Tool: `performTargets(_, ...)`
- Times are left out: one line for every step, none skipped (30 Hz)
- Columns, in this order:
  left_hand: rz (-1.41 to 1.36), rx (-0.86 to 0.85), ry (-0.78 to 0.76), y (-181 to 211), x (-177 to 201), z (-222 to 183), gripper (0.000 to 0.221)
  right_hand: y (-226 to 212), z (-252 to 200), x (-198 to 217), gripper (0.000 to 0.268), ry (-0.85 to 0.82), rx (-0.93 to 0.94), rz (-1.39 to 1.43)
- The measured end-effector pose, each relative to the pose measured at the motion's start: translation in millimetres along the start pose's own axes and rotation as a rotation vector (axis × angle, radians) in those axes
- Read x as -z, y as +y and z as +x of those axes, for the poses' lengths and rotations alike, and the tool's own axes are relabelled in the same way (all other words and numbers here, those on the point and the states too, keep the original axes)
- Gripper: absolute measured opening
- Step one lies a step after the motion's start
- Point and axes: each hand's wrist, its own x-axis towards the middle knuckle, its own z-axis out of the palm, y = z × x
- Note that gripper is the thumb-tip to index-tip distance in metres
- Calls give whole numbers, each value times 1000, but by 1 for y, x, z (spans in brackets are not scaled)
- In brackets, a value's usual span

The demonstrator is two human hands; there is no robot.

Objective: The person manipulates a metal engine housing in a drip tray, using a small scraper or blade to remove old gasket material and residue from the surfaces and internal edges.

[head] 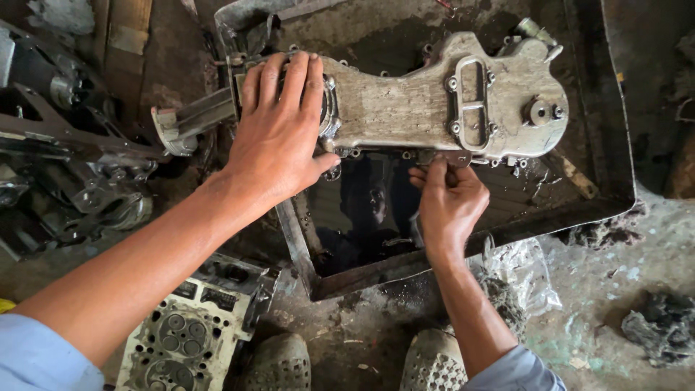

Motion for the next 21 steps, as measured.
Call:
performTargets(9,3,-7,-1,-1,2,118,-1,2,2,26,-7,-15,5)
performTargets(12,-1,-4,-2,-3,3,119,-2,4,3,27,-17,-32,10)
performTargets(16,-6,-2,-2,-5,5,119,-3,5,4,27,-27,-48,16)
performTargets(19,-9,-5,-2,-7,4,120,-3,2,3,26,-24,-90,73)
performTargets(17,-9,-9,-3,-8,1,120,-3,-2,0,25,-22,-132,129)
performTargets(18,-11,-8,-4,-9,1,120,-4,-3,-4,24,-18,-170,189)
performTargets(19,-13,-8,-5,-10,1,120,-4,-3,-10,25,-9,-174,220)
performTargets(16,-11,-5,-5,-10,-1,119,-3,-6,-15,26,-2,-188,248)
performTargets(13,-8,-2,-5,-9,-2,119,-2,-9,-17,26,5,-201,275)
performTargets(12,-10,8,-5,-9,0,119,-1,-10,-19,27,19,-203,293)
performTargets(2,-9,5,-4,-10,2,121,0,-12,-22,28,33,-205,312)
performTargets(-4,-2,4,-3,-9,4,123,1,-13,-27,28,39,-206,333)
performTargets(-9,6,3,-2,-8,4,124,2,-13,-32,29,41,-196,364)
performTargets(-15,12,6,-1,-8,2,123,4,-17,-37,30,43,-195,388)
performTargets(-21,19,8,-1,-7,0,121,6,-22,-42,30,46,-194,412)
performTargets(-25,17,19,-2,-6,1,120,7,-26,-49,31,15,-187,421)
performTargets(-25,14,24,-2,-5,1,120,8,-31,-57,31,-16,-181,431)
performTargets(-29,10,27,-2,-5,1,120,9,-35,-61,31,-45,-177,437)
performTargets(-34,5,29,-2,-5,0,120,10,-35,-56,30,-28,-165,441)
performTargets(-25,3,27,-2,-6,2,121,9,-31,-50,29,-12,-148,449)
performTargets(-15,1,25,-1,-7,3,122,8,-28,-48,28,5,-131,457)
